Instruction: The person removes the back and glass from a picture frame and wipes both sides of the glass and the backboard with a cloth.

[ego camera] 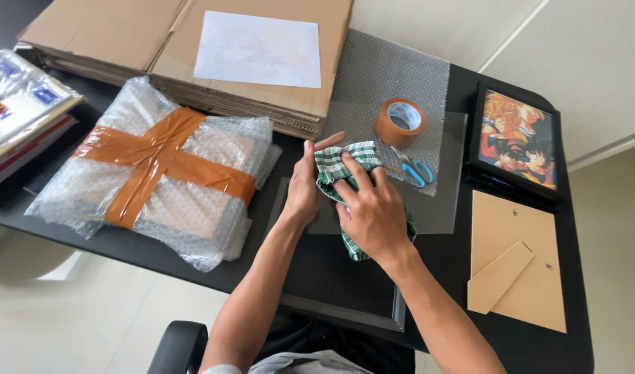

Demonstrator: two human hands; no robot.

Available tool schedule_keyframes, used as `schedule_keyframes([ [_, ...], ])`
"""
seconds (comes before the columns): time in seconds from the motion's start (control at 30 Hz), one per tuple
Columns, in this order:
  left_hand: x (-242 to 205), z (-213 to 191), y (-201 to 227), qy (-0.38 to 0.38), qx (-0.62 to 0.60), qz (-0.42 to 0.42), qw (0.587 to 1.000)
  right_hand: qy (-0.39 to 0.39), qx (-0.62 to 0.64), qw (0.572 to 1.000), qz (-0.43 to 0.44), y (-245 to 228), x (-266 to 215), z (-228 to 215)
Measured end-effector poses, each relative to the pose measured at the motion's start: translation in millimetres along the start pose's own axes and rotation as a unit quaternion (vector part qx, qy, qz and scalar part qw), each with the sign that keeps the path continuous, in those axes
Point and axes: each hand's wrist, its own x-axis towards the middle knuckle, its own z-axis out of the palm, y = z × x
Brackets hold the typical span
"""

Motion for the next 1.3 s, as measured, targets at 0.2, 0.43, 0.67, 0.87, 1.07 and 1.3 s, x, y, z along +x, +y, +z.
schedule_keyframes([
  [0.2,-12,16,36,-0.054,-0.016,-0.067,0.996,0.035,-0.038,0.999,0.015,22,6,-7],
  [0.43,-36,47,84,0.047,0.021,-0.098,0.994,0.007,-0.001,1.000,0.019,4,17,-10],
  [0.67,-33,-3,52,0.000,0.005,-0.053,0.999,-0.069,0.035,0.996,-0.033,-12,-25,-12],
  [0.87,-47,0,60,-0.028,0.010,-0.064,0.997,-0.062,-0.005,0.997,0.055,42,-29,-6],
  [1.07,-50,10,44,-0.031,0.001,-0.101,0.994,-0.057,0.005,0.995,0.081,30,-9,2],
  [1.3,-28,-7,18,0.057,0.076,-0.062,0.994,-0.080,0.057,0.995,0.007,-20,-7,-5],
])
